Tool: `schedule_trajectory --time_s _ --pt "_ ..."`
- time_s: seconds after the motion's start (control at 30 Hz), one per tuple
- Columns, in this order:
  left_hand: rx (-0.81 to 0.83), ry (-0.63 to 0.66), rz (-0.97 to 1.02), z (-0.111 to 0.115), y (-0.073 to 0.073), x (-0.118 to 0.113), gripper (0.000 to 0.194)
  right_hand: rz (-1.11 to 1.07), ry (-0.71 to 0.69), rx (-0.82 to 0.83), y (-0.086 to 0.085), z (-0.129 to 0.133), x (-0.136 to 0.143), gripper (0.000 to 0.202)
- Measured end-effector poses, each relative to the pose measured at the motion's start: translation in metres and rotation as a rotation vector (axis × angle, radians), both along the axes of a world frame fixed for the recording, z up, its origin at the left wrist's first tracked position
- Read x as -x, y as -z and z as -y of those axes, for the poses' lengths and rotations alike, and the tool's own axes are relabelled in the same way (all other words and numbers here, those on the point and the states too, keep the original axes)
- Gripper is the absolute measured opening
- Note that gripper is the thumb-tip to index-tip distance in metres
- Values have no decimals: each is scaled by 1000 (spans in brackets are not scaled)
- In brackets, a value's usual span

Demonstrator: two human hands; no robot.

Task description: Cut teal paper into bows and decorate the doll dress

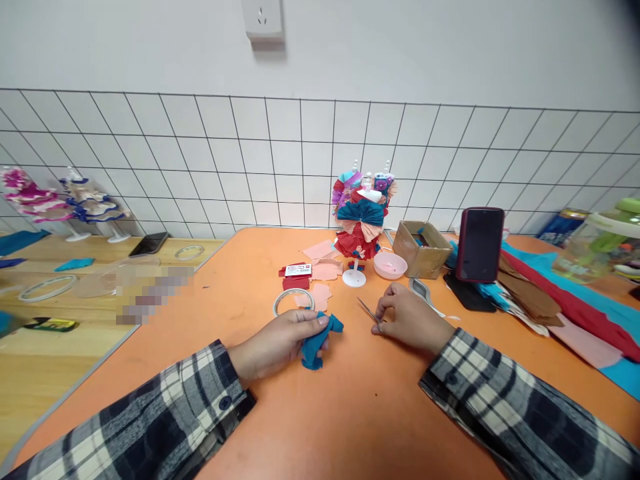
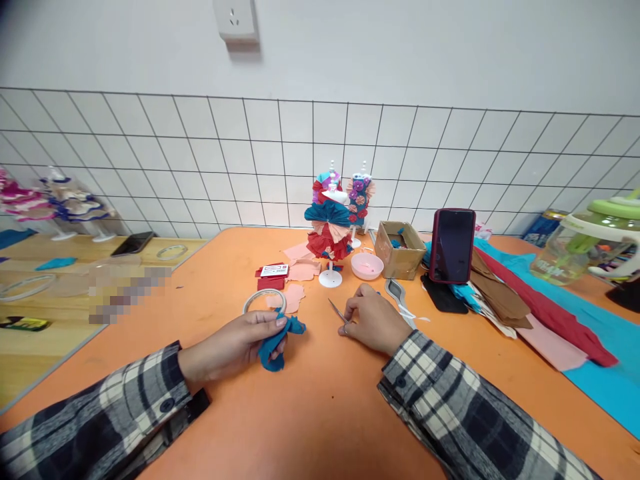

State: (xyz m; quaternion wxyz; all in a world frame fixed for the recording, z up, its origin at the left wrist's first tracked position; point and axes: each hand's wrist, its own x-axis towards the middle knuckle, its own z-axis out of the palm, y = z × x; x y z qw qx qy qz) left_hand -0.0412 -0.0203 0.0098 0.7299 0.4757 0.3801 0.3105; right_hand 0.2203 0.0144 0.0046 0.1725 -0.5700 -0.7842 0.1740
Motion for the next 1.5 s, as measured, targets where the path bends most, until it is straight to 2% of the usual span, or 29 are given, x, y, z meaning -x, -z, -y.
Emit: schedule_trajectory --time_s 0.07,0.2,0.27,0.33,0.4,0.5,0.6,0.7,0.77,0.83,0.93,1.0,1.1,1.13,1.2,1.27,1.37,1.43,1.5 --pt "27 5 18 3 -1 1 35 -41 -2 157 9 -5 -5 24" --pt "9 47 -12 7 -3 2 34 -350 -35 584 19 -12 -16 60" --pt "6 50 -17 9 -2 2 34 -397 -61 655 15 -10 -18 64" --pt "9 41 -28 10 0 1 36 -411 -59 561 7 -4 -12 51" --pt "25 23 -28 11 3 -1 37 -506 -74 355 0 8 3 39" --pt "51 -14 -3 13 8 -5 35 -731 -220 191 -3 28 35 48" --pt "73 -35 5 14 11 -7 37 -759 -163 112 3 39 59 28" --pt "69 -55 0 12 12 -6 38 -874 -107 84 7 40 63 23" --pt "15 -76 -17 10 10 -4 39 -1044 -116 129 6 38 58 24" --pt "-79 -130 -37 7 7 -2 43 -1205 -204 312 3 37 51 27" --pt "-246 -207 -78 6 3 -2 55 -1143 -406 679 -1 36 45 38" --pt "-343 -228 -118 8 1 -3 60 -1084 -383 768 0 34 46 41" --pt "-401 -246 -149 9 0 -5 65 -1204 -193 770 3 27 52 14" --pt "-397 -250 -154 8 1 -4 67 -1235 -148 787 4 23 54 11" --pt "-394 -262 -178 5 3 -2 67 -1235 -128 823 4 17 60 15" --pt "-414 -283 -215 0 6 2 65 -1172 -175 804 3 11 67 19" --pt "-432 -286 -211 -6 12 5 63 -1015 -216 660 4 7 81 29" --pt "-413 -264 -173 -7 14 6 62 -961 -176 589 6 6 89 31" --pt "-414 -233 -133 -7 13 9 58 -979 -133 617 9 5 93 32"
